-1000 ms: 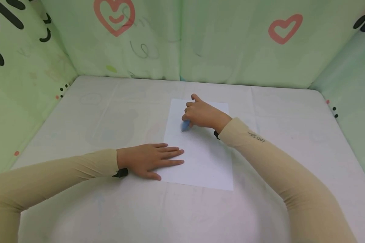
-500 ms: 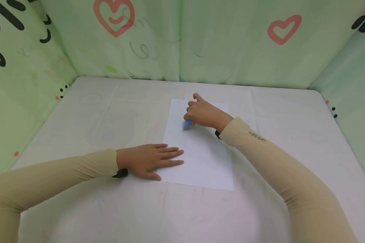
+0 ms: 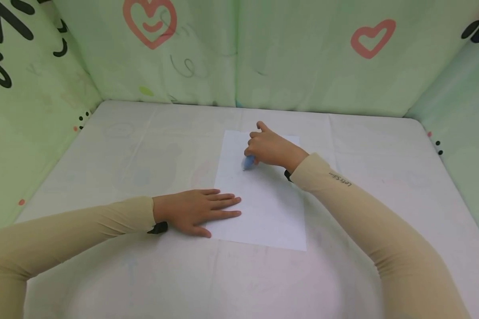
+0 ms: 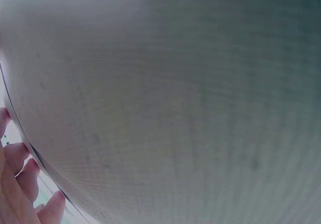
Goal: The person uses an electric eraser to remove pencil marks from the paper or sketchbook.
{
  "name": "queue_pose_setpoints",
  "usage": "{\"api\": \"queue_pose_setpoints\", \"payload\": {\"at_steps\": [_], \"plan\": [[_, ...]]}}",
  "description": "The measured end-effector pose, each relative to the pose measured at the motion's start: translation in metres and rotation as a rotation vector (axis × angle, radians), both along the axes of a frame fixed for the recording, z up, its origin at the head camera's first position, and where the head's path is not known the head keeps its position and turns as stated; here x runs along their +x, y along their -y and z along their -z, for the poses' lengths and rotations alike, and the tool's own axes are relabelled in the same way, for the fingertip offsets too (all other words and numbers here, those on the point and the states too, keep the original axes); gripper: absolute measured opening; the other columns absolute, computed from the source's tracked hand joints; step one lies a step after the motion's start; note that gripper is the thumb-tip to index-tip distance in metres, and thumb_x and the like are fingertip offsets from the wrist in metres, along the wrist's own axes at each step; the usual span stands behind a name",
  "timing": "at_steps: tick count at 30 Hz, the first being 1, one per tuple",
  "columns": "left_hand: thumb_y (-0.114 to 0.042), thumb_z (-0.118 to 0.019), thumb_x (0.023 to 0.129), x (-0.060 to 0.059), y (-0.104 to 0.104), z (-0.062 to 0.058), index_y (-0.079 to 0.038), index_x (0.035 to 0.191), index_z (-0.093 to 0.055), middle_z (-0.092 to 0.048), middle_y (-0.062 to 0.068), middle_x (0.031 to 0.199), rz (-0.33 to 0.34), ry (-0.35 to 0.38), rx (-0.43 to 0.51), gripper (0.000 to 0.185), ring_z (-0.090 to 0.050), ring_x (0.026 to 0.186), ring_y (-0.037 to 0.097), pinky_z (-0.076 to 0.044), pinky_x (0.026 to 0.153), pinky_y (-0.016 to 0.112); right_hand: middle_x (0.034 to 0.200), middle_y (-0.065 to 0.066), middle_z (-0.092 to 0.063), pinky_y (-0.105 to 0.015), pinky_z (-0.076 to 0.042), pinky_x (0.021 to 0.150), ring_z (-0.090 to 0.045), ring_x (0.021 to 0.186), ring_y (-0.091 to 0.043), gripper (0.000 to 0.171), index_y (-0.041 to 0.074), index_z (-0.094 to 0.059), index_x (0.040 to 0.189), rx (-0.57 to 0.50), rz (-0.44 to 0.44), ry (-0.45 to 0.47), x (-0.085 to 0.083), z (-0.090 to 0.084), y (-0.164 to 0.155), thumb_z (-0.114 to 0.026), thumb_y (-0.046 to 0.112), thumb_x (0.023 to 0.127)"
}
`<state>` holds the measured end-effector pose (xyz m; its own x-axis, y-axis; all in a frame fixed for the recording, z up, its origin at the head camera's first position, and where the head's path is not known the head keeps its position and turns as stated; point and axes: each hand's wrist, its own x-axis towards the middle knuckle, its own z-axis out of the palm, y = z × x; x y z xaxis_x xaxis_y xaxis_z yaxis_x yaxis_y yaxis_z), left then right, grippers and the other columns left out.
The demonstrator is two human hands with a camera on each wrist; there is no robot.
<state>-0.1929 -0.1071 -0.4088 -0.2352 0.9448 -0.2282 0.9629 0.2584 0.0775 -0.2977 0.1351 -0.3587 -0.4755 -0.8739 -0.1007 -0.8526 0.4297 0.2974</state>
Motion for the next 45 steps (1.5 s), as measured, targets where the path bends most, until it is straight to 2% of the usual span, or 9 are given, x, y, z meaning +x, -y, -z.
{"api": "queue_pose_setpoints", "payload": {"at_steps": [7, 15, 20, 28, 33, 37, 42, 45], "plan": [[-0.057, -0.036, 0.094, 0.001, 0.0, -0.002, -0.02, 0.152, -0.014, -0.011, 0.007, 0.159, -0.004, 0.002, -0.015, 0.072, -0.011, 0.148, 0.02, -0.019, 0.119, 0.041, 0.077, -0.005, -0.07, -0.049, -0.034, 0.091, -0.056, 0.078, -0.021, 0.024, 0.016, -0.071, 0.088, -0.016, 0.012, -0.006, 0.0, 0.0, -0.007, -0.077, 0.029, 0.07], [-0.057, -0.036, 0.094, 0.001, 0.0, -0.002, -0.02, 0.152, -0.014, -0.012, 0.007, 0.159, -0.003, -0.006, -0.014, 0.072, -0.012, 0.148, 0.02, -0.019, 0.118, 0.041, 0.077, -0.004, -0.07, -0.049, -0.033, 0.088, -0.056, 0.078, -0.021, 0.023, 0.016, -0.07, 0.085, -0.098, 0.015, -0.007, -0.003, 0.003, -0.01, -0.079, 0.027, 0.067], [-0.057, -0.036, 0.094, 0.001, 0.0, -0.001, -0.019, 0.152, -0.015, -0.013, 0.007, 0.159, 0.003, -0.006, 0.0, 0.072, -0.013, 0.148, 0.021, -0.02, 0.118, 0.041, 0.075, -0.003, -0.07, -0.049, -0.034, 0.089, -0.055, 0.077, -0.021, 0.022, 0.017, -0.07, 0.085, -0.071, -0.01, -0.026, -0.003, 0.005, -0.004, -0.078, 0.029, 0.069], [-0.057, -0.036, 0.095, 0.0, 0.0, -0.001, -0.019, 0.152, -0.015, -0.013, 0.007, 0.159, 0.002, -0.011, -0.003, 0.072, -0.013, 0.148, 0.02, -0.019, 0.118, 0.041, 0.077, -0.004, -0.071, -0.049, -0.034, 0.09, -0.056, 0.078, -0.02, 0.022, 0.016, -0.071, 0.088, -0.008, 0.025, 0.009, -0.002, 0.0, -0.005, -0.077, 0.029, 0.07], [-0.057, -0.036, 0.095, 0.0, -0.001, -0.003, -0.019, 0.152, -0.014, -0.012, 0.007, 0.159, 0.002, -0.001, -0.001, 0.072, -0.013, 0.148, 0.021, -0.019, 0.118, 0.041, 0.077, -0.003, -0.07, -0.048, -0.033, 0.088, -0.056, 0.076, -0.019, 0.022, 0.017, -0.071, 0.088, -0.022, 0.06, 0.035, -0.001, -0.001, -0.013, -0.078, 0.028, 0.07], [-0.056, -0.037, 0.094, -0.001, -0.002, -0.004, -0.019, 0.152, -0.014, -0.012, 0.007, 0.159, -0.003, 0.031, -0.001, 0.072, -0.012, 0.148, 0.021, -0.019, 0.118, 0.042, 0.082, -0.003, -0.07, -0.048, -0.033, 0.085, -0.059, 0.078, -0.021, 0.025, 0.013, -0.07, 0.096, -0.144, 0.177, 0.081, 0.007, -0.005, -0.027, -0.076, 0.027, 0.075], [-0.055, -0.038, 0.094, 0.001, -0.002, -0.004, -0.02, 0.152, -0.014, -0.011, 0.007, 0.159, -0.013, 0.034, -0.012, 0.072, -0.011, 0.148, 0.02, -0.018, 0.119, 0.042, 0.092, -0.008, -0.068, -0.043, -0.039, 0.077, -0.059, 0.08, -0.022, 0.031, 0.006, -0.059, 0.112, -0.295, 0.485, 0.251, 0.024, -0.019, -0.058, -0.06, 0.029, 0.092], [-0.056, -0.038, 0.094, 0.001, -0.001, -0.002, -0.02, 0.152, -0.014, -0.011, 0.007, 0.159, -0.008, 0.017, -0.003, 0.072, -0.011, 0.148, 0.021, -0.019, 0.118, 0.042, 0.096, -0.014, -0.065, -0.04, -0.044, 0.07, -0.056, 0.078, -0.023, 0.039, 0.005, -0.049, 0.118, -0.347, 0.676, 0.376, 0.031, -0.026, -0.087, -0.054, 0.036, 0.095]]}}
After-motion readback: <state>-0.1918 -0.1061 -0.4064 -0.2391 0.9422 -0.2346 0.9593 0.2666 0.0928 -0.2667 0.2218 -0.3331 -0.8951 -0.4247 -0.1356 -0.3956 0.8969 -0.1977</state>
